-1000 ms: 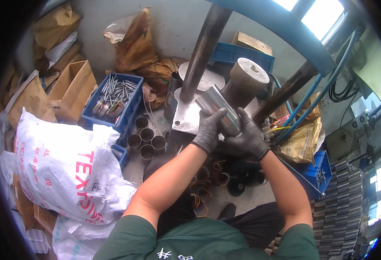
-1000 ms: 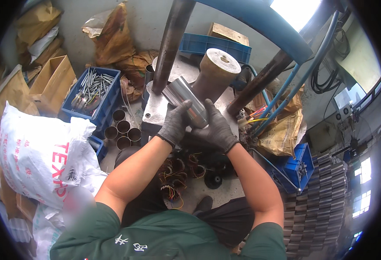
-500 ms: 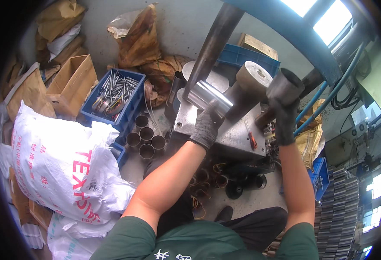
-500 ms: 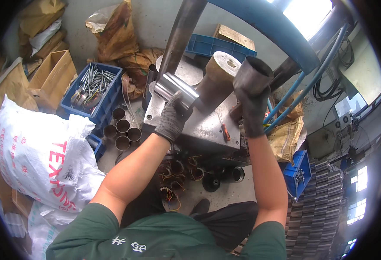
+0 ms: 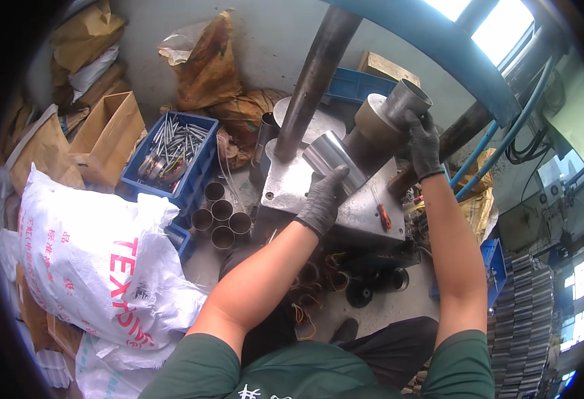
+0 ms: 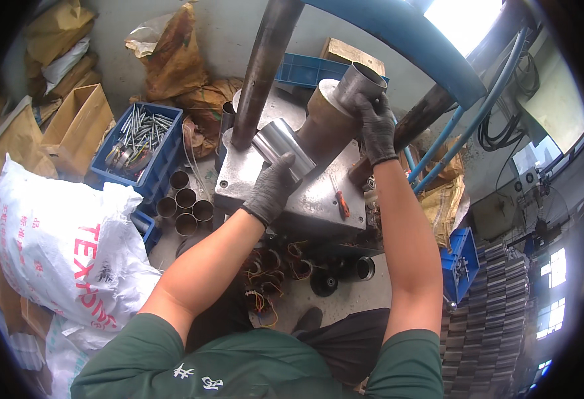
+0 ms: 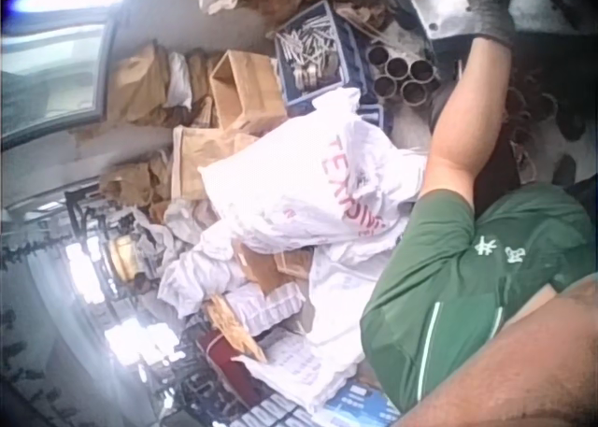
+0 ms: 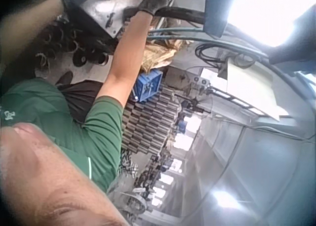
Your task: Using a hydraulic press to assemble metal sleeves onto wire-wound cores.
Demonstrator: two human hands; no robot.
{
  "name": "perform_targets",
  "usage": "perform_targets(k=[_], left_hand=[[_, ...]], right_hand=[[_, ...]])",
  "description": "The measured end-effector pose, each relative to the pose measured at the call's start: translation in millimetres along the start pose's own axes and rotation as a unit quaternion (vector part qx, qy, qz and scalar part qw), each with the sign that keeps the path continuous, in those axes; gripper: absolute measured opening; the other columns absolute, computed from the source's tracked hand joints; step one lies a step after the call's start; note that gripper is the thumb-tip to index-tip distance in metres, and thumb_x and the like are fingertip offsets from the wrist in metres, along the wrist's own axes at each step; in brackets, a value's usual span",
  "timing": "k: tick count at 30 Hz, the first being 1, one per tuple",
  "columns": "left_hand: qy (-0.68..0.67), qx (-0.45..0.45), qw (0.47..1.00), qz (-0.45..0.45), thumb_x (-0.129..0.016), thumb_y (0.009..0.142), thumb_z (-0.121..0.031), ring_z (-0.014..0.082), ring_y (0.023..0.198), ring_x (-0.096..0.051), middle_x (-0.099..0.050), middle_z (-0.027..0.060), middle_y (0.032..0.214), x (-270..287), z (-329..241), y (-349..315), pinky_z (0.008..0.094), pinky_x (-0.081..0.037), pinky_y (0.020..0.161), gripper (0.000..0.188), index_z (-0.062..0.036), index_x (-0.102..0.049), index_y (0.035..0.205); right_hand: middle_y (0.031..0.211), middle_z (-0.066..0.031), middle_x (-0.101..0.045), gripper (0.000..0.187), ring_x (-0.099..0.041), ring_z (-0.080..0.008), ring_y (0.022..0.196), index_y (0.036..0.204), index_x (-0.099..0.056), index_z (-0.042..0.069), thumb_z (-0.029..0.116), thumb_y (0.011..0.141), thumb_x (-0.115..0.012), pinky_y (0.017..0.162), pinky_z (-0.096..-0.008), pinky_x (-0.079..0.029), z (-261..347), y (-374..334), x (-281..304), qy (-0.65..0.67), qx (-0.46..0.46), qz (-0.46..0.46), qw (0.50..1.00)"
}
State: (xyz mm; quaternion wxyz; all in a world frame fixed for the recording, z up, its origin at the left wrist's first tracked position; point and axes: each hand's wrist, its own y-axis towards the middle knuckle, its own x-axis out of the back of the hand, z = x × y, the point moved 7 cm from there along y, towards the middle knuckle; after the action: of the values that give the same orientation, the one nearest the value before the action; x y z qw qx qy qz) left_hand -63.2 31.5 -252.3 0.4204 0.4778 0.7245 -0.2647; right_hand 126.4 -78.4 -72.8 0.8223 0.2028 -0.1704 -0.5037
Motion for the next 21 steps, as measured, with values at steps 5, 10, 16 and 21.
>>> perform_targets(k=[5,10,16,21], left_hand=[[-0.035,0.012,0.999,0.033,-0.075,0.096,-0.028,0.0244,0.127,-0.061,-0.061,0.0078,0.137,1,13,6,0.0455,-0.051,0.11,0.062,-0.0099,-0.048,0.148],[-0.036,0.037,0.999,0.016,-0.077,0.095,-0.027,0.0256,0.125,-0.062,-0.062,0.0108,0.135,1,20,7,0.0428,-0.053,0.108,0.064,-0.0067,-0.048,0.148],[-0.052,0.0,0.999,0.013,-0.079,0.092,-0.014,0.0237,0.108,-0.072,-0.069,0.0107,0.119,-11,12,-2,0.0369,-0.06,0.1,0.053,-0.0015,-0.055,0.138],[0.1,-0.019,0.995,-0.001,-0.081,0.089,-0.012,0.0235,0.11,-0.069,-0.064,0.0115,0.124,-6,10,-5,0.0368,-0.058,0.102,0.059,-0.003,-0.05,0.138]], right_hand=[[0.13,-0.0053,-0.066,0.053,-0.063,-0.0154,0.115,0.148,-0.056,0.001,0.012,0.099,-0.074,0.098,-0.0294,-0.053,-19,6,25,0.029,-0.026,0.01,0.999],[0.134,-0.0077,-0.067,0.052,-0.064,-0.0156,0.116,0.147,-0.056,-0.001,0.001,0.098,-0.071,0.099,-0.0284,-0.053,-22,6,38,0.014,-0.005,0.02,1.0],[0.124,-0.009,-0.073,0.04,-0.066,-0.0156,0.112,0.138,-0.063,-0.003,-0.001,0.098,-0.07,0.1,-0.0272,-0.053,-15,-6,45,-0.049,-0.009,-0.011,0.999],[0.107,-0.0045,-0.073,0.028,-0.067,-0.0125,0.092,0.129,-0.068,-0.001,0.012,0.104,-0.068,0.082,-0.0264,-0.054,1,-38,46,-0.089,-0.006,-0.067,0.994]])
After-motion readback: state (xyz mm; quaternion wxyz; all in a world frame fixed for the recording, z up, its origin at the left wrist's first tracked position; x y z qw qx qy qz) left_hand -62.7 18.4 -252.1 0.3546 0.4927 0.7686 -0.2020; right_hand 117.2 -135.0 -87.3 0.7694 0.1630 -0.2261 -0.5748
